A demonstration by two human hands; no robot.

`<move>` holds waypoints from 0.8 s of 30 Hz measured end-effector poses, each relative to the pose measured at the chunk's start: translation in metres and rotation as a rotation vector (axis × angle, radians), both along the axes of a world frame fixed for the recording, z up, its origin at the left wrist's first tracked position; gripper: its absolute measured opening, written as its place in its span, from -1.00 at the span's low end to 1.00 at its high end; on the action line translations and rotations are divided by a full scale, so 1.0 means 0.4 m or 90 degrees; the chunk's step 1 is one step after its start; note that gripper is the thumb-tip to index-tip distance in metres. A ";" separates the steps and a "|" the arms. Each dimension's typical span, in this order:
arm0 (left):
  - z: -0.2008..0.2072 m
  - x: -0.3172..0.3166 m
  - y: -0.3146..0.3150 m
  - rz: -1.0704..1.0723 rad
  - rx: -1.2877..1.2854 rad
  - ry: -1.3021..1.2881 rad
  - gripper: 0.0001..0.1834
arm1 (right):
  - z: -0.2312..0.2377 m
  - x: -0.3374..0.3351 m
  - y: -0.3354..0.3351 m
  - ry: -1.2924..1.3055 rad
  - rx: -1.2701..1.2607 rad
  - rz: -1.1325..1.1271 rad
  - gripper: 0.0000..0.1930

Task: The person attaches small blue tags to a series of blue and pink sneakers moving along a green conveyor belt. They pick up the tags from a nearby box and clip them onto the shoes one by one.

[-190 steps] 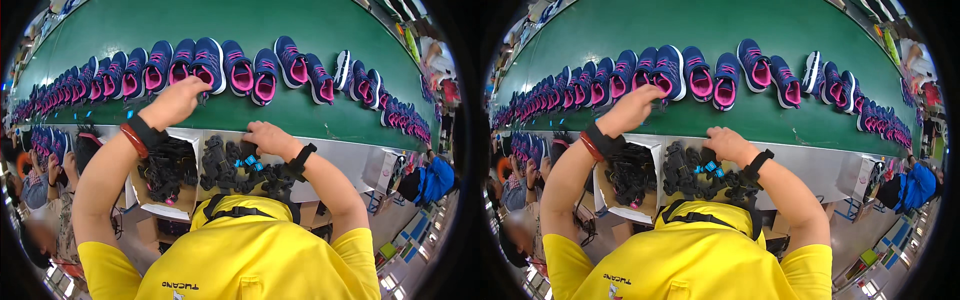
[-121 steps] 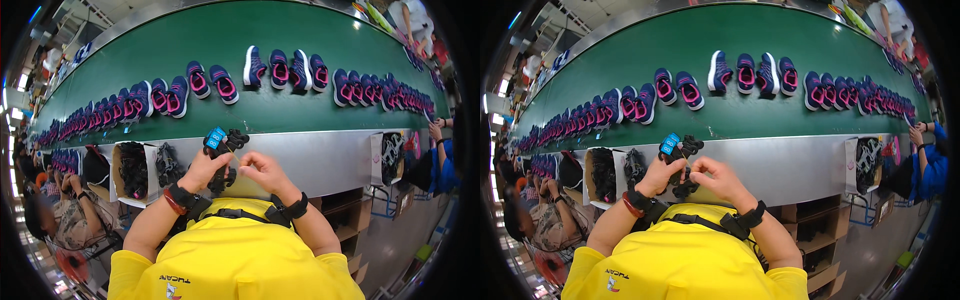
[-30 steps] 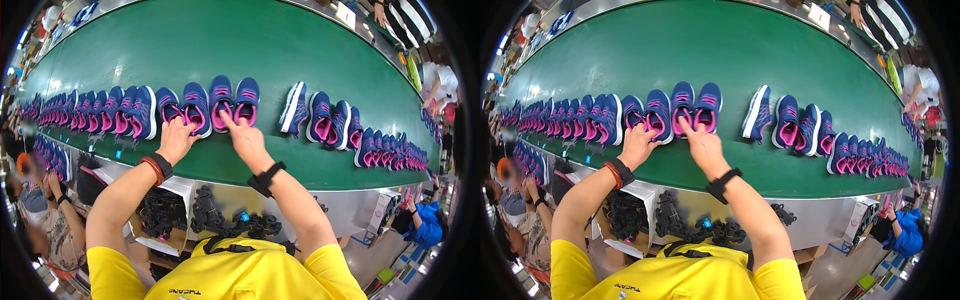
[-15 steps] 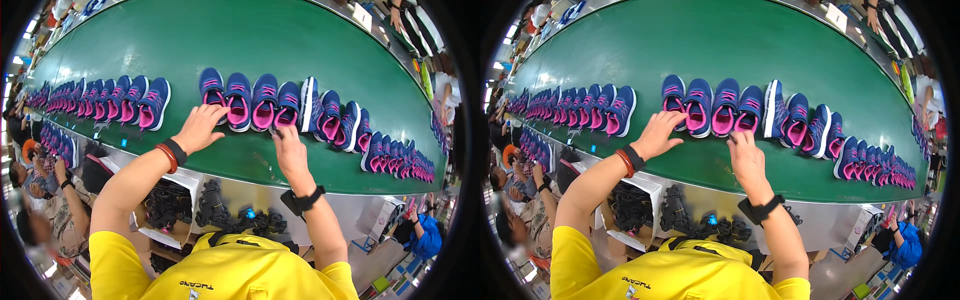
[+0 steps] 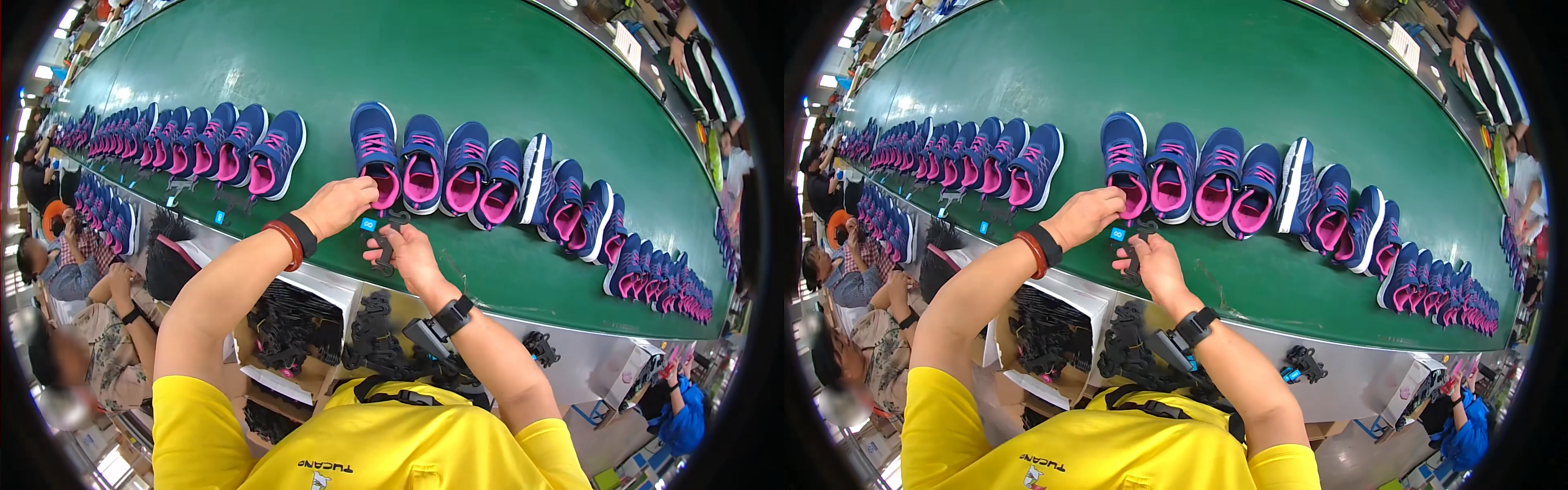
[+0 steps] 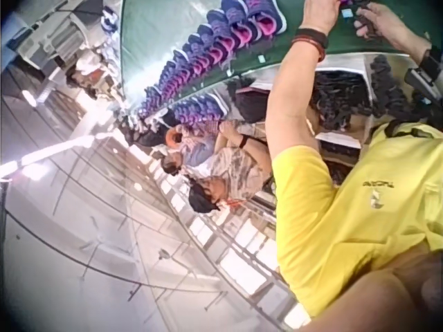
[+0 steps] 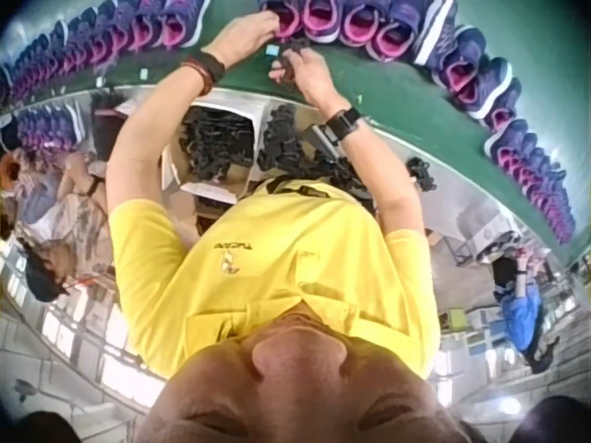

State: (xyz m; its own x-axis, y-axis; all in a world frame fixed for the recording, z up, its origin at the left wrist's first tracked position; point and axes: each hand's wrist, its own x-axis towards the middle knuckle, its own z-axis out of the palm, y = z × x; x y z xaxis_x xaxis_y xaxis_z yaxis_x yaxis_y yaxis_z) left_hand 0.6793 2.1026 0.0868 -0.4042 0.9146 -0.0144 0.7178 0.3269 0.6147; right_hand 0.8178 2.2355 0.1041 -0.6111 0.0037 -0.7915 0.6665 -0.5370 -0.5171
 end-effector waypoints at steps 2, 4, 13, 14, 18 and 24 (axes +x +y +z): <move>-0.005 0.001 -0.003 0.007 -0.010 -0.003 -0.84 | 0.002 0.004 -0.006 0.008 0.022 -0.032 -0.80; -0.005 0.001 -0.006 0.012 -0.015 -0.006 -0.84 | -0.007 0.010 -0.013 0.018 0.014 -0.027 -0.79; 0.000 -0.009 0.008 0.001 -0.014 0.020 -0.91 | -0.011 0.006 -0.032 0.066 0.052 0.212 -0.73; 0.002 -0.011 0.012 0.004 -0.030 0.019 -0.88 | -0.010 0.012 -0.034 0.068 0.052 0.148 -0.73; -0.001 -0.006 0.006 0.017 -0.026 0.017 -0.86 | -0.004 0.028 -0.032 0.069 0.090 -0.015 -0.76; 0.000 0.006 0.000 0.033 -0.008 0.030 -0.86 | -0.017 0.006 -0.024 0.088 0.105 -0.042 -0.79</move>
